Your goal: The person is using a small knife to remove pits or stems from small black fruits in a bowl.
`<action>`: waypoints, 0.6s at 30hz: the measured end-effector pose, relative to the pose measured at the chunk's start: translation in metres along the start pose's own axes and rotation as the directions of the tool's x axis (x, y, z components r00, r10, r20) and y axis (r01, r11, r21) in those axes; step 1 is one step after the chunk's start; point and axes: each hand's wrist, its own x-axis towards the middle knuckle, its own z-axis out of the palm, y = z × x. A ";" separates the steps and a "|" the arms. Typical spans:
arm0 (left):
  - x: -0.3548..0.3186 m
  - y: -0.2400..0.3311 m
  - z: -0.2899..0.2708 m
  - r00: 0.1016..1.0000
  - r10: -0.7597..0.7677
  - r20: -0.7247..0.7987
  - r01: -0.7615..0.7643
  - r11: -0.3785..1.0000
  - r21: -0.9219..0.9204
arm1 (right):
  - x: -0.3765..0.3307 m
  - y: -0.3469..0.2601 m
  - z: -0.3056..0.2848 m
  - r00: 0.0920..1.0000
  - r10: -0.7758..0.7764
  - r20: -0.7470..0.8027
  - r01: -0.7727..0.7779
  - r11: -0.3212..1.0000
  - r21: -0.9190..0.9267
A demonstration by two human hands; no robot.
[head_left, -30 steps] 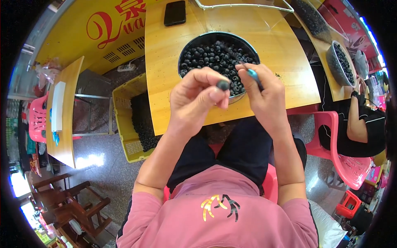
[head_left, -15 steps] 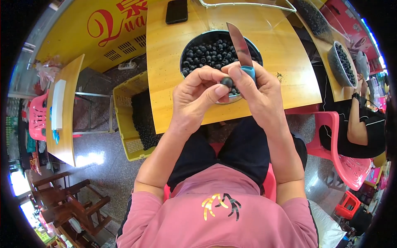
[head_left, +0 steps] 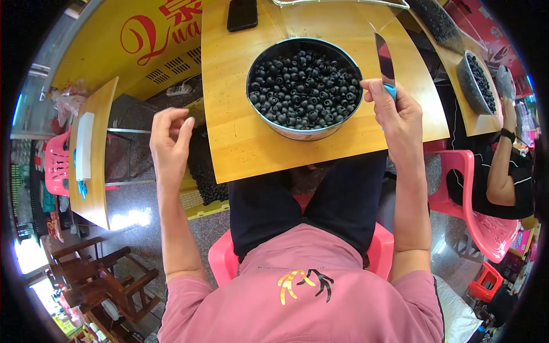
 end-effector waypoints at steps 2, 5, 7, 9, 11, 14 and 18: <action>0.010 0.030 0.011 0.979 0.196 0.060 -0.188 0.976 -0.109 | -0.001 0.002 0.003 1.000 0.012 0.027 -0.012 1.000 -0.003; 0.026 0.081 0.041 0.868 0.383 0.316 -0.302 0.913 -0.275 | -0.004 -0.001 0.003 0.999 0.003 0.033 -0.002 1.000 -0.015; 0.031 0.093 0.065 0.785 0.490 0.379 -0.405 0.869 -0.284 | -0.005 -0.003 0.005 0.998 -0.005 0.056 0.006 1.000 -0.022; 0.037 0.104 0.086 0.678 0.591 0.438 -0.500 0.807 -0.314 | -0.007 -0.004 0.003 0.998 -0.010 0.069 0.013 0.999 -0.038; 0.043 0.112 0.100 0.604 0.512 0.611 -0.553 0.821 -0.141 | -0.010 -0.005 0.000 0.998 -0.004 0.061 0.005 1.000 -0.012; 0.049 0.116 0.109 0.595 0.428 0.680 -0.527 0.847 -0.072 | -0.013 -0.005 -0.004 0.999 -0.002 0.042 0.003 1.000 -0.030; 0.048 0.117 0.110 0.575 0.407 0.710 -0.525 0.849 -0.061 | -0.012 -0.003 -0.005 0.999 -0.007 0.054 0.009 0.999 -0.037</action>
